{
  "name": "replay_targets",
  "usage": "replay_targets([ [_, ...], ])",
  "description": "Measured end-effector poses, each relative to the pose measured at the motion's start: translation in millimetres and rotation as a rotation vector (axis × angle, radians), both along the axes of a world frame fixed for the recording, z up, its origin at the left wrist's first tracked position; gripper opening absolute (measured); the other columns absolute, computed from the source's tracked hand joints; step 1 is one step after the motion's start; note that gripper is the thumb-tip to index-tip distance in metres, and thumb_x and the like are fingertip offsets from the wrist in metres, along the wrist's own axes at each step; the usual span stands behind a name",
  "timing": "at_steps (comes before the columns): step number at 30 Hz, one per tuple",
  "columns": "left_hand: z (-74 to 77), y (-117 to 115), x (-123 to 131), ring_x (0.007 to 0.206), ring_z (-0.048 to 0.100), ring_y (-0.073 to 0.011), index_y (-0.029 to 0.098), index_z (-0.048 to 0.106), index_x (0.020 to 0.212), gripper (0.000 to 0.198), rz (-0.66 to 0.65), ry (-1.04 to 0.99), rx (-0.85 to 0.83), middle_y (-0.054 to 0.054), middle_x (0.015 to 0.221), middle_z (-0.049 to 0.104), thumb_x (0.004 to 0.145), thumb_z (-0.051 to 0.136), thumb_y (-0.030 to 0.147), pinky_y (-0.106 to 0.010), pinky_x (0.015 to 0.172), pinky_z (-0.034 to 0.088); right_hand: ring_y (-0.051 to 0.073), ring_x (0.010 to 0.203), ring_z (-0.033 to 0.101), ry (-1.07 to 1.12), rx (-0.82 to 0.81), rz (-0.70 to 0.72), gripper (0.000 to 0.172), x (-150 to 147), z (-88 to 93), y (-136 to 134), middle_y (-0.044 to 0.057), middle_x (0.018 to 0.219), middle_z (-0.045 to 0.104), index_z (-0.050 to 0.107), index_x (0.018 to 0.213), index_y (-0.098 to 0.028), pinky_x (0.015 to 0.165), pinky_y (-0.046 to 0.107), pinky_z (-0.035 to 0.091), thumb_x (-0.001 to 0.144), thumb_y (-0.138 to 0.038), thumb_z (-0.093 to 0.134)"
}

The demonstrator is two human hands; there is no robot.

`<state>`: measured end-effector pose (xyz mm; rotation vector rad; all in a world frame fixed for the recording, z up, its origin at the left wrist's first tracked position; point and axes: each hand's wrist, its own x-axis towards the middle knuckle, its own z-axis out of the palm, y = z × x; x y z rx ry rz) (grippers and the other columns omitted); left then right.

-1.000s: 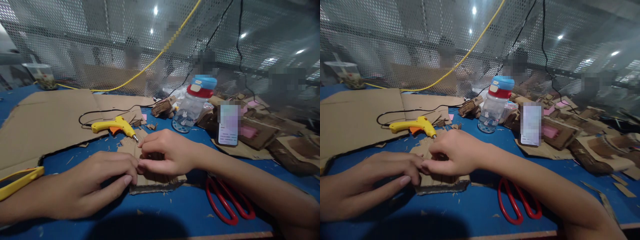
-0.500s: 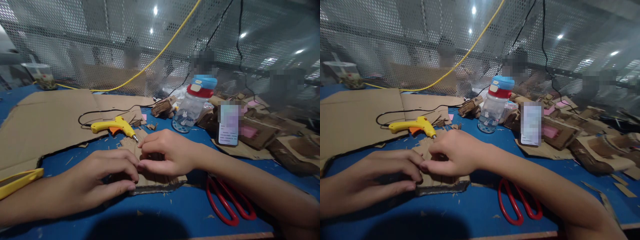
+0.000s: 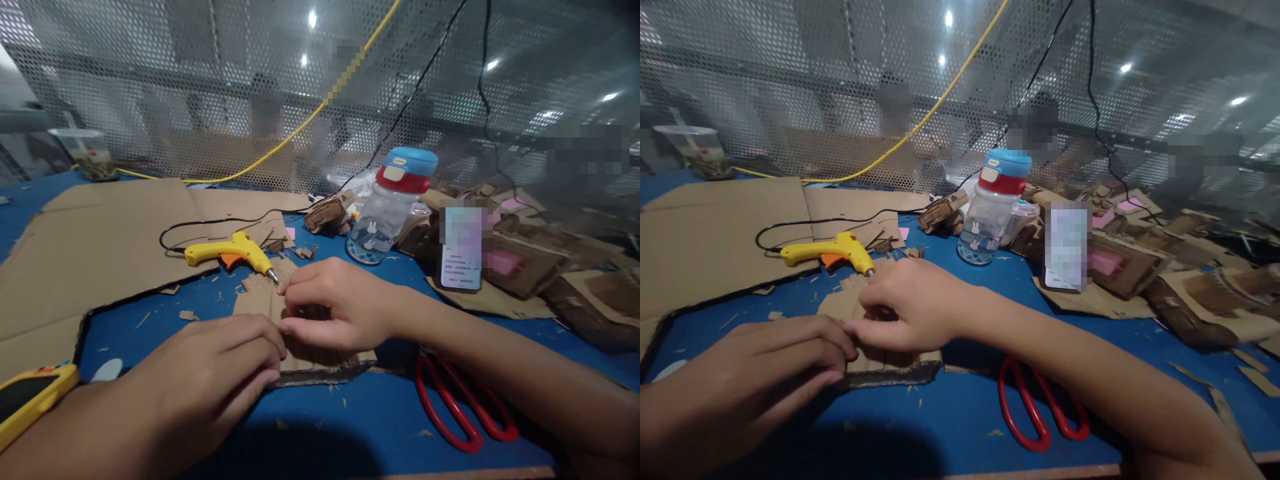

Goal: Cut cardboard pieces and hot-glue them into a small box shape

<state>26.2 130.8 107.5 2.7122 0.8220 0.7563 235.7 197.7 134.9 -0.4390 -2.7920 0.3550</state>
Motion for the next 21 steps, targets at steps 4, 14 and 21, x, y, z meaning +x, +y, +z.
replay_targets([
  [4, 8.5, 6, -1, 0.062, 0.058, -0.0089, 0.022, 0.054, 0.079, 0.024, 0.051, -0.117, -0.253, 0.004, 0.073, 0.062, 0.098, 0.039, 0.021, -0.015, 0.057, 0.048, 0.013, 0.063, 0.049, 0.001, 0.006, -0.008, 0.034, 0, -0.5, 0, 0.003, 0.063, 0.054, 0.058, 0.064, -0.015, 0.060, 0.024, 0.037, 0.092, -0.031, 0.048],
  [14, 3.8, 9, -11, 0.068, 0.057, -0.0085, 0.023, 0.053, 0.080, 0.028, 0.026, -0.217, -0.430, 0.005, 0.076, 0.058, 0.102, 0.036, 0.029, -0.014, 0.064, 0.049, 0.013, 0.064, 0.051, -0.009, -0.002, -0.013, 0.035, 0, -1.0, 0, 0.004, 0.066, 0.058, 0.061, 0.066, -0.014, 0.061, 0.024, 0.038, 0.092, -0.032, 0.047],
  [21, 9.8, 4, -5, 0.076, 0.063, -0.0065, 0.025, 0.060, 0.089, 0.026, -0.002, -0.404, -0.586, 0.005, 0.082, 0.066, 0.102, 0.037, 0.029, -0.012, 0.069, 0.051, 0.013, 0.063, 0.050, 0.003, -0.007, 0.004, 0.036, -1, 1.2, 0, 0.003, 0.064, 0.055, 0.059, 0.064, -0.015, 0.060, 0.024, 0.037, 0.092, -0.032, 0.046],
])
